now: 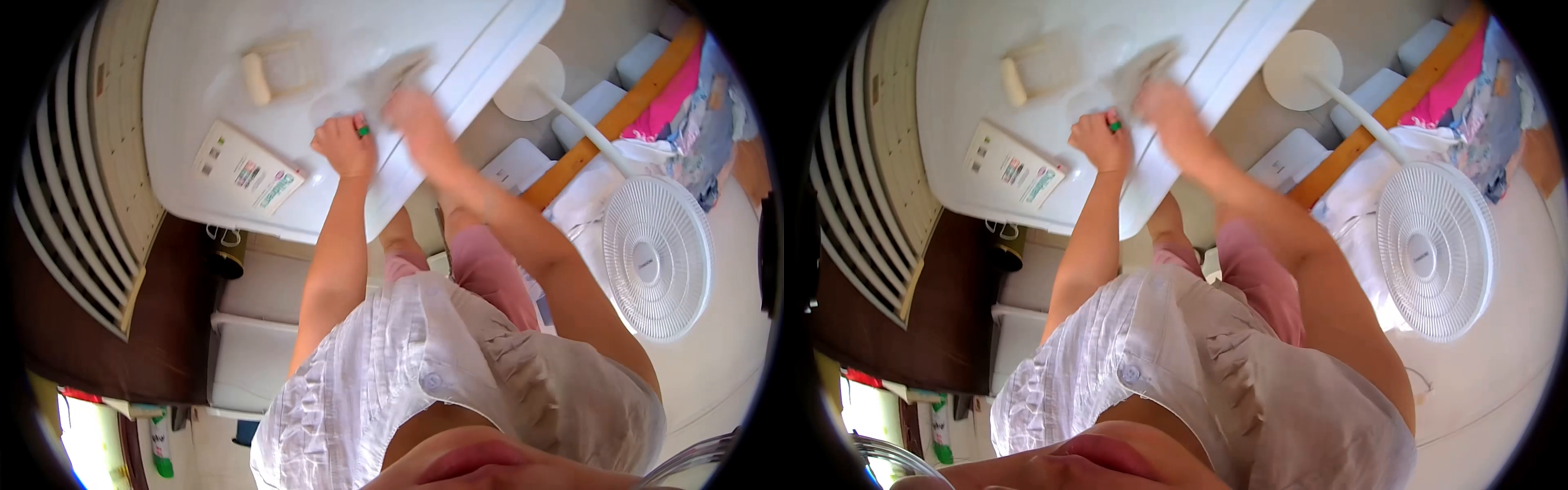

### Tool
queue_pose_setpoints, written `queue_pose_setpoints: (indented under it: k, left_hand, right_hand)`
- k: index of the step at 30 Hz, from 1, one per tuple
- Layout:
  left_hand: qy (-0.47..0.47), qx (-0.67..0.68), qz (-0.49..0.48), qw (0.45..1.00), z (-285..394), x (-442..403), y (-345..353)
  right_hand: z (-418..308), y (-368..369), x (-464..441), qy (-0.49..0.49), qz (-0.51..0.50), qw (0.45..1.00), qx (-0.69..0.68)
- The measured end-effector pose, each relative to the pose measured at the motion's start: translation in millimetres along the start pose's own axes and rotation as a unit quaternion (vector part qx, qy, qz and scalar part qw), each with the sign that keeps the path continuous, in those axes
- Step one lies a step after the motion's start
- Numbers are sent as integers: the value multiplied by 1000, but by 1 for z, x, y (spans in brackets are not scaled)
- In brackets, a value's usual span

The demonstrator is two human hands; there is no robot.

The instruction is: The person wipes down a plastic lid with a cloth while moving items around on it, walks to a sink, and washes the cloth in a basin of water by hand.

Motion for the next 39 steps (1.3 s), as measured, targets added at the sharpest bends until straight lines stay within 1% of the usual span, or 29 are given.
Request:
queue_pose_setpoints:
  k: [1,2,3,5,6,7,8,9,10,11,12,14,15,17,18,20,21,22,23,25,26,28,29,32,33,35,37,38,39]
  left_hand:
    - [-3,4,-24,1000,-1,-1,1]
    - [2,13,-22,1000,-1,-3,3]
    - [-1,7,-9,1000,-2,-1,2]
    - [2,-7,5,1000,-5,1,7]
    - [3,-3,1,1000,-4,1,10]
    - [9,-18,16,1000,-3,0,10]
    - [16,-36,30,999,-3,0,8]
    - [23,-35,37,998,-2,-1,7]
    - [26,-36,35,998,-2,0,7]
    - [17,-32,31,999,-2,0,8]
    - [8,-28,28,999,-2,-2,9]
    - [9,-28,26,999,2,-2,8]
    - [11,-30,24,999,2,-2,6]
    - [15,-37,26,999,0,-3,6]
    - [13,-45,27,999,1,-2,6]
    - [9,-42,25,999,3,-2,7]
    - [5,-43,24,999,2,-2,6]
    - [7,-44,25,999,0,-2,7]
    - [8,-42,17,999,-3,0,8]
    - [12,-38,12,999,-4,3,6]
    - [22,-29,16,999,-2,2,3]
    - [35,-11,34,999,2,-5,6]
    - [24,-23,31,999,0,-4,7]
    - [11,-36,26,999,1,-1,8]
    - [9,-38,23,999,1,-1,7]
    - [7,-39,25,999,4,-1,6]
    - [6,-58,5,998,2,-2,5]
    - [4,-65,25,998,0,-5,3]
    - [0,-55,18,998,2,-4,2]
  right_hand:
    - [-20,6,12,-23,-22,996,78]
    - [-33,7,17,-45,-47,986,152]
    - [-25,-2,13,-42,-46,985,158]
    - [0,-26,-2,-104,-88,979,155]
    - [22,-40,-18,-100,-40,982,155]
    - [43,-62,-47,-90,36,973,211]
    - [70,-86,-78,-23,85,967,238]
    - [85,-117,-105,115,31,957,263]
    - [88,-146,-137,49,200,935,288]
    - [95,-158,-150,93,205,924,308]
    - [92,-157,-149,93,207,924,308]
    - [81,-147,-134,137,253,923,254]
    - [73,-133,-116,119,255,905,320]
    - [66,-92,-77,103,238,902,344]
    - [44,-71,-53,100,213,908,347]
    - [3,-34,-12,134,136,933,305]
    - [-21,-16,8,137,111,938,298]
    - [-47,-4,24,157,56,943,289]
    - [-58,18,42,173,35,951,254]
    - [-71,24,52,180,21,955,236]
    - [-66,24,50,183,7,958,220]
    - [-39,11,39,184,13,954,238]
    - [-28,3,38,192,7,950,244]
    - [35,-63,-38,204,141,919,307]
    - [49,-89,-65,186,186,917,300]
    - [88,-131,-104,136,224,914,310]
    - [101,-148,-121,115,240,914,305]
    - [105,-152,-137,100,256,913,301]
    - [107,-151,-147,83,265,914,295]
Point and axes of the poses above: each hand's wrist, its own x-axis away from the middle knuckle, its own y-axis out of the palm, z = x × y, the point moved 2 cm from there along -x, towards the middle knuckle, and after that the axes turned 2 degrees about z, right-handed, at the moved point
